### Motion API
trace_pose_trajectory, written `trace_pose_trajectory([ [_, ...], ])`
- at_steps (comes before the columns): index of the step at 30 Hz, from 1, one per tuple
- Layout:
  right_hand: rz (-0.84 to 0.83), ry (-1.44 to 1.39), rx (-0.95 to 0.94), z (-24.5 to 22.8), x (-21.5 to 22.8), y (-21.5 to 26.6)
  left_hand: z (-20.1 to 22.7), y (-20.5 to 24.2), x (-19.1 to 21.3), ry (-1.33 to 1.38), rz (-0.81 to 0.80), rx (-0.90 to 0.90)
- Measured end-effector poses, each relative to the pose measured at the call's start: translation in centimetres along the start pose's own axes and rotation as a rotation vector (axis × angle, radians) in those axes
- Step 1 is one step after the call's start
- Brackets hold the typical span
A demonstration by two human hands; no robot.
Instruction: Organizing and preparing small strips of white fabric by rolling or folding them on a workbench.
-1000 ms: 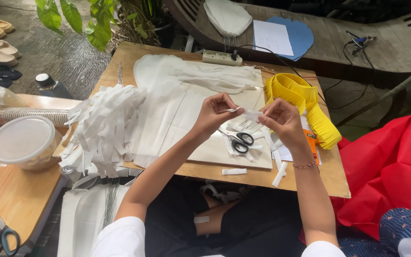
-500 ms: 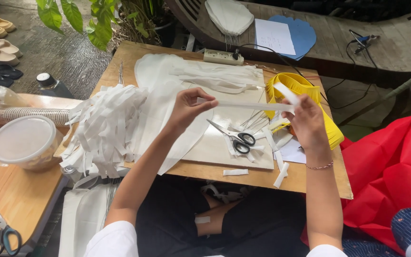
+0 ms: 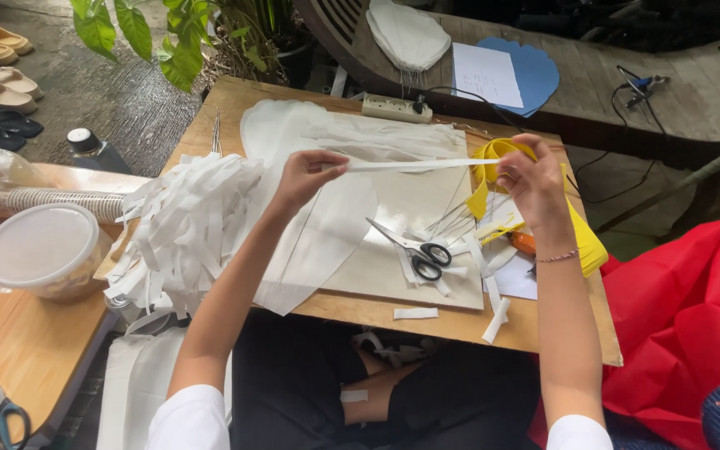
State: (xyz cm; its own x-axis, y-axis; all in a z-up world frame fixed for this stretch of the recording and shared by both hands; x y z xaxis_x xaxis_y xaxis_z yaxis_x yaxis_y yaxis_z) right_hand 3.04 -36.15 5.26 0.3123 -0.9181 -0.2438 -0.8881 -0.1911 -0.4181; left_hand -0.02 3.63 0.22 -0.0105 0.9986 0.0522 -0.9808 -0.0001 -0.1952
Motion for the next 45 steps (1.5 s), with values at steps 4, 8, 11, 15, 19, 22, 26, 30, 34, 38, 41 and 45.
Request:
trace_pose_trajectory([
  [4, -0.058, 0.414, 0.037, 1.1, -2.7, -2.4, -1.7, -3.7, 1.6, -0.268, 0.106, -0.130],
  [8, -0.246, 0.928, 0.271, 3.8, -2.5, -6.1, -2.5, -7.6, 2.4, -0.626, 0.250, -0.410],
  [11, -0.319, 1.101, 0.276, 6.1, -2.7, -8.0, -5.2, -10.9, 2.9, -0.824, 0.280, -0.457],
  [15, -0.399, 1.205, 0.017, 7.9, -1.3, -9.4, -8.6, -13.3, 2.6, -1.093, 0.218, -0.227],
  [19, -0.352, 1.400, -0.089, 7.5, 0.0, -8.5, -9.6, -12.9, 2.6, -1.258, 0.231, -0.181],
  [22, -0.407, 1.574, -0.081, 6.7, 0.2, -6.7, -8.5, -11.7, 2.5, -1.301, 0.201, -0.193],
  [26, -0.619, 1.305, -0.201, 4.6, -2.7, -1.7, -6.5, -10.2, 1.8, -1.254, 0.192, -0.242],
  [30, -0.759, 1.258, -0.405, 3.6, -5.7, 2.3, -3.9, -7.5, -0.1, -1.168, 0.131, -0.279],
  [34, -0.680, 1.338, -0.294, 3.9, -6.7, 2.9, -1.7, -3.2, -2.6, -1.094, 0.041, -0.272],
  [38, -0.677, 1.341, -0.160, 6.1, -7.9, 2.8, -0.1, 0.4, -5.3, -0.983, -0.111, -0.238],
  [41, -0.696, 1.347, -0.150, 7.6, -8.1, 2.6, 1.2, 2.8, -6.6, -0.883, -0.196, -0.218],
  [45, -0.547, 1.121, -0.078, 6.9, -8.0, 3.3, 1.8, 4.7, -7.8, -0.674, -0.243, -0.215],
])
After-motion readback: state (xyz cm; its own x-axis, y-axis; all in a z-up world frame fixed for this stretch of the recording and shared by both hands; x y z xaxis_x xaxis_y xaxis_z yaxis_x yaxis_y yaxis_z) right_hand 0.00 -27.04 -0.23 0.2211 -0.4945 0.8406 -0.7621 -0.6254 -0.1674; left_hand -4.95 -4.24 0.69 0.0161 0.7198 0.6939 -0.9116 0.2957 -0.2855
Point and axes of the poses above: each hand's wrist, its own y-axis away from the middle knuckle, its own x-axis out of the back of the hand, z = x × y, the point moved 1 cm from there along -y, towards the middle knuckle, and after that the axes turned 7 degrees about x, right-handed, at the moved point
